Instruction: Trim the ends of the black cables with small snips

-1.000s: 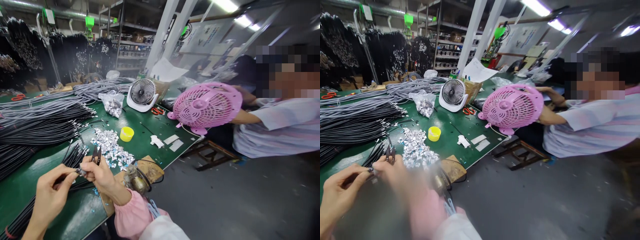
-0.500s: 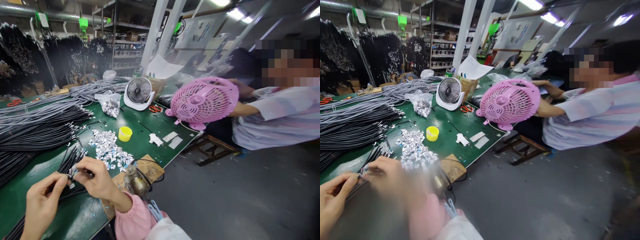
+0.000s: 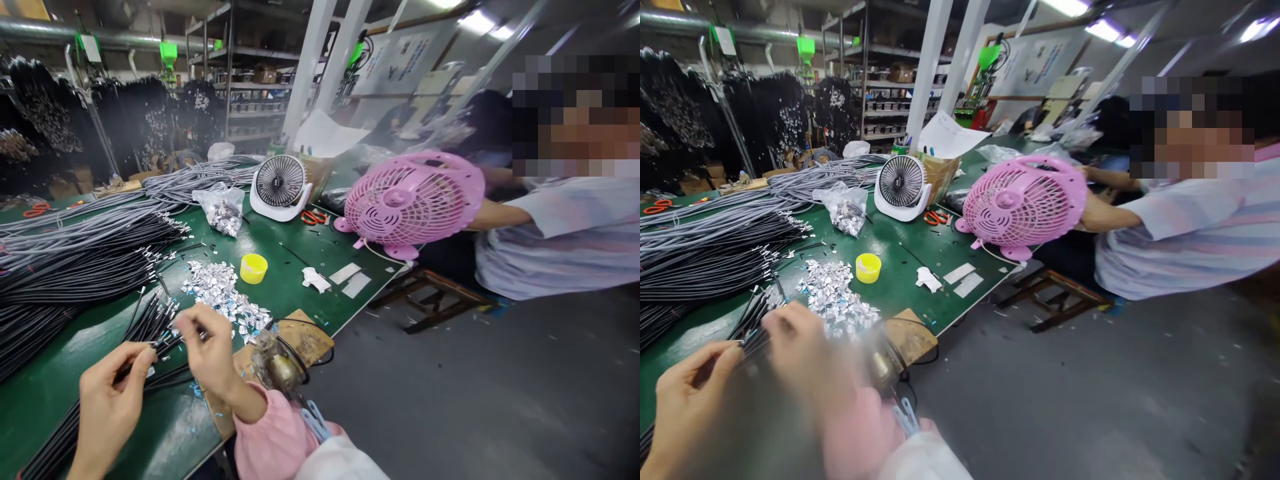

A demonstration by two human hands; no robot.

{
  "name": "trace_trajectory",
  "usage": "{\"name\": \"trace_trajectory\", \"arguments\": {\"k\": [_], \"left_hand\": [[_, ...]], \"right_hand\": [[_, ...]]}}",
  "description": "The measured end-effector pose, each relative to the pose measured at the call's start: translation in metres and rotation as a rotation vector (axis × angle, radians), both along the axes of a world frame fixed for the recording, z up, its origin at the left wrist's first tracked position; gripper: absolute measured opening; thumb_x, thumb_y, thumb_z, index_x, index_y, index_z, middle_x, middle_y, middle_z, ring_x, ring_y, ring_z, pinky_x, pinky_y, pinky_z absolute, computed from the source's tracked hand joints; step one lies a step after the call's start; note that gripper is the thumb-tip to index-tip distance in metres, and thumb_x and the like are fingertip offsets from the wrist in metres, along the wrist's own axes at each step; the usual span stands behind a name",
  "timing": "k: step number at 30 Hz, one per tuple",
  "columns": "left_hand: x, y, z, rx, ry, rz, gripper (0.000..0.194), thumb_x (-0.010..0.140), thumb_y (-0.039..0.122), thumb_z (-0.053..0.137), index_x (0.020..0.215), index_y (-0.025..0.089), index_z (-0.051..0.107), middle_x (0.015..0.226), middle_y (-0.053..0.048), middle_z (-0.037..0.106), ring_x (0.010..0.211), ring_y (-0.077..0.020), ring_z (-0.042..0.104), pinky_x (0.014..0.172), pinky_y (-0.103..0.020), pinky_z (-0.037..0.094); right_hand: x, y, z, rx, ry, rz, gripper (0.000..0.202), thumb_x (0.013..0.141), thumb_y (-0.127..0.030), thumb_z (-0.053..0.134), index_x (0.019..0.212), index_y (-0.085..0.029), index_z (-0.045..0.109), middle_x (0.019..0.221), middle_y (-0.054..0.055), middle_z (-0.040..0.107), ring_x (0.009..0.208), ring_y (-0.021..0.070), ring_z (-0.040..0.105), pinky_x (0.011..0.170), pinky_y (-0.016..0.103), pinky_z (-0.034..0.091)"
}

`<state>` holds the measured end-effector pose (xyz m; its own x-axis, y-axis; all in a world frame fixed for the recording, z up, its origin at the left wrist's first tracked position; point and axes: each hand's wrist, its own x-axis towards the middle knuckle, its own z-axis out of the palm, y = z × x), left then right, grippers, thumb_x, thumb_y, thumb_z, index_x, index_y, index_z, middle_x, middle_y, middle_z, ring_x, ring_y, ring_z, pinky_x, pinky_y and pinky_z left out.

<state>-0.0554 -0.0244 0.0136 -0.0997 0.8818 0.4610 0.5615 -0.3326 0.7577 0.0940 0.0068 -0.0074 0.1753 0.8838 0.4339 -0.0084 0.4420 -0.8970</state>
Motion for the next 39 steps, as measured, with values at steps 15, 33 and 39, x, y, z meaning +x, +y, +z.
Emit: {"name": "trace_trajectory", "arguments": {"k": [15, 33, 39], "left_hand": [[0.001, -0.002, 0.006, 0.063, 0.088, -0.141, 0.032, 0.088, 0.032, 0.056, 0.058, 0.023, 0.063, 0.048, 0.007, 0.058, 0.038, -0.0083, 0.05, 0.038, -0.015, 0.038], [0.001, -0.005, 0.004, -0.014, 0.09, -0.081, 0.044, 0.089, 0.037, 0.053, 0.048, 0.022, 0.051, 0.043, 0.006, 0.045, 0.037, -0.0089, 0.04, 0.036, -0.021, 0.03], [0.003, -0.007, -0.005, 0.165, 0.108, 0.019, 0.014, 0.085, 0.032, 0.066, 0.075, 0.025, 0.073, 0.059, 0.005, 0.063, 0.045, -0.01, 0.049, 0.043, -0.021, 0.038]], "right_hand": [[-0.006, -0.001, -0.003, -0.077, 0.053, 0.461, 0.043, 0.094, -0.048, 0.059, 0.061, -0.021, 0.049, 0.053, -0.004, 0.047, 0.049, 0.0113, 0.046, 0.046, 0.024, 0.039], [-0.006, 0.001, -0.014, 0.136, -0.095, 0.406, 0.038, 0.095, -0.044, 0.062, 0.064, -0.021, 0.058, 0.061, 0.0, 0.057, 0.056, 0.0128, 0.055, 0.05, 0.024, 0.044], [-0.006, 0.011, -0.019, -0.238, 0.227, 0.13, 0.042, 0.09, -0.054, 0.065, 0.066, -0.021, 0.058, 0.051, -0.004, 0.048, 0.044, 0.011, 0.045, 0.041, 0.023, 0.037]]}}
